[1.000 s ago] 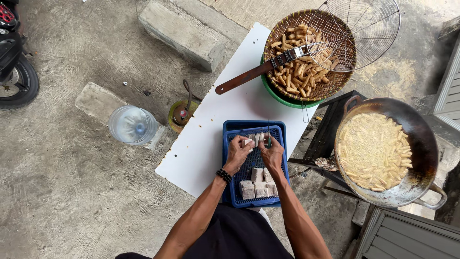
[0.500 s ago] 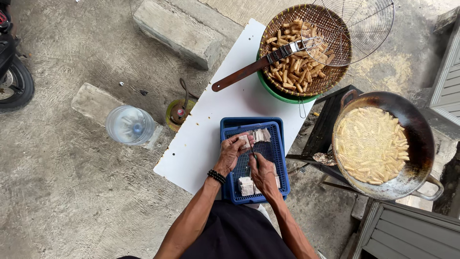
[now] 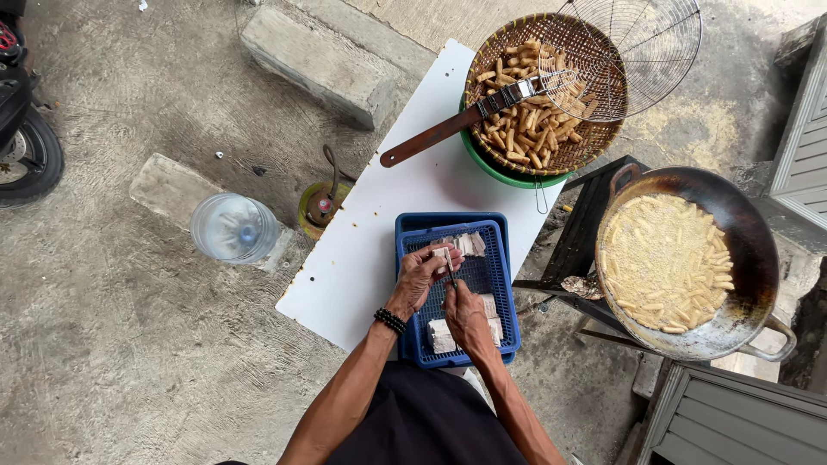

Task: The person cuts blocks of tofu into thin slices with a small knife, working over a blue perforated tray on a white table. They hold each tofu block steady, slice it into pieces, and arrange the cut slices in the tray beside a wok of hot oil.

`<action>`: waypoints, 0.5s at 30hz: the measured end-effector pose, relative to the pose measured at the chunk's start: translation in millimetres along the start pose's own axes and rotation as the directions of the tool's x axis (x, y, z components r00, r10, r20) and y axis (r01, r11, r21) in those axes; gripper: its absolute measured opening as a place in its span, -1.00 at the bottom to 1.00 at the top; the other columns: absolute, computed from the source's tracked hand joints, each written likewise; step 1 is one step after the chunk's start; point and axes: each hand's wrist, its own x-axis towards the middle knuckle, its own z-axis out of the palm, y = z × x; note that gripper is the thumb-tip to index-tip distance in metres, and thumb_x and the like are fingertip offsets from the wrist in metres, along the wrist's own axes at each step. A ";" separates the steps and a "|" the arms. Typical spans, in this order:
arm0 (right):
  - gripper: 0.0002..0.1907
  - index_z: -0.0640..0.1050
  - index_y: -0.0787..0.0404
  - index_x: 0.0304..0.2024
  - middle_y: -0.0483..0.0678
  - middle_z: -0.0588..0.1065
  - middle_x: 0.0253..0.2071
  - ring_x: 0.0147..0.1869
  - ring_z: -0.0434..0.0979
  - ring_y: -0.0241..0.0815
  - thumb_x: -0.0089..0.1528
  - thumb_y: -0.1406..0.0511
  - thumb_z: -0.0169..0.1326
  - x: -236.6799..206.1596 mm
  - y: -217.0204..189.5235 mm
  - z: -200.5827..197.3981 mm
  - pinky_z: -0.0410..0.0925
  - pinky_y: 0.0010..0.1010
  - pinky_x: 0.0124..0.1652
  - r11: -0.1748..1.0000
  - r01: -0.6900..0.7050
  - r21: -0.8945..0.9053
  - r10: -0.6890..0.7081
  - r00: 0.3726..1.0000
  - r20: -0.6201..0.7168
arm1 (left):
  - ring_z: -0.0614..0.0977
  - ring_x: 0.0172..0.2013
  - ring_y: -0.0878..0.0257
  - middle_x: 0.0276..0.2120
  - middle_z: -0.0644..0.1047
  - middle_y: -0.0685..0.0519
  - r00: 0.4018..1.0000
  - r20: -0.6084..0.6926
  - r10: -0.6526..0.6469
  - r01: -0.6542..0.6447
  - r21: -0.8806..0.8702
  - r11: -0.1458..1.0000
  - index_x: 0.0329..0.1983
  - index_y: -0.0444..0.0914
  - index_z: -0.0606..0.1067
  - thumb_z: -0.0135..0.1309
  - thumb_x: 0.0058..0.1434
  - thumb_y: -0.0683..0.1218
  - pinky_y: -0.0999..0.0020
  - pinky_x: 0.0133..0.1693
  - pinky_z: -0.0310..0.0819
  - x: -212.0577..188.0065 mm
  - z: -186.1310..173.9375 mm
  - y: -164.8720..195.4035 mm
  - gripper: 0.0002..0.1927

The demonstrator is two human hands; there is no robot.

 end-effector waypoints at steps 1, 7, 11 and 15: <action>-0.70 0.48 0.34 -0.14 0.22 0.51 -0.50 -0.45 0.50 0.12 0.43 0.21 -0.13 1.2 3.2 2.4 0.30 -0.02 -0.37 1.000 -0.004 -0.025 0.004 1.000 -0.002 | 0.70 0.00 0.09 -0.01 0.63 -0.23 1.000 0.013 0.005 -0.006 0.007 1.000 0.13 -0.47 0.50 0.13 0.25 -0.18 0.25 0.11 0.65 -0.5 0.7 0.2 -0.59; -0.54 0.59 0.30 -0.17 -0.03 0.58 -0.51 -0.51 0.48 -0.29 0.48 0.09 -0.18 12.1 21.2 5.7 0.37 -0.33 -0.48 0.957 -0.021 0.290 -0.016 0.992 0.125 | 0.70 -0.04 0.08 -0.02 0.64 -0.23 0.997 0.066 -0.039 0.046 -0.100 0.994 0.09 -0.45 0.47 0.06 0.25 -0.15 0.21 0.04 0.68 -0.4 -2.7 0.4 -0.62; -0.54 0.60 0.29 -0.09 -0.05 0.56 -0.53 -0.69 0.16 -0.31 0.41 0.09 -0.19 11.7 20.1 -3.8 0.07 -0.34 -0.65 0.843 -0.219 0.491 0.084 0.956 0.282 | 0.72 -0.17 0.11 -0.13 0.64 -0.23 0.998 -0.014 -0.063 0.062 -0.062 0.996 0.09 -0.44 0.47 0.16 0.25 -0.16 0.20 -0.08 0.73 4.8 -9.1 -5.8 -0.62; -0.56 0.60 0.29 -0.06 -0.06 0.56 -0.52 -0.64 0.27 -0.34 0.41 0.11 -0.17 5.4 9.2 -7.3 0.18 -0.38 -0.60 0.895 -0.112 0.432 0.066 0.991 0.120 | 0.73 -0.26 0.17 -0.18 0.67 -0.18 0.986 -0.166 0.017 -0.008 0.056 0.998 0.06 -0.42 0.55 0.23 0.16 -0.24 0.27 -0.20 0.75 10.5 -10.8 -16.1 -0.62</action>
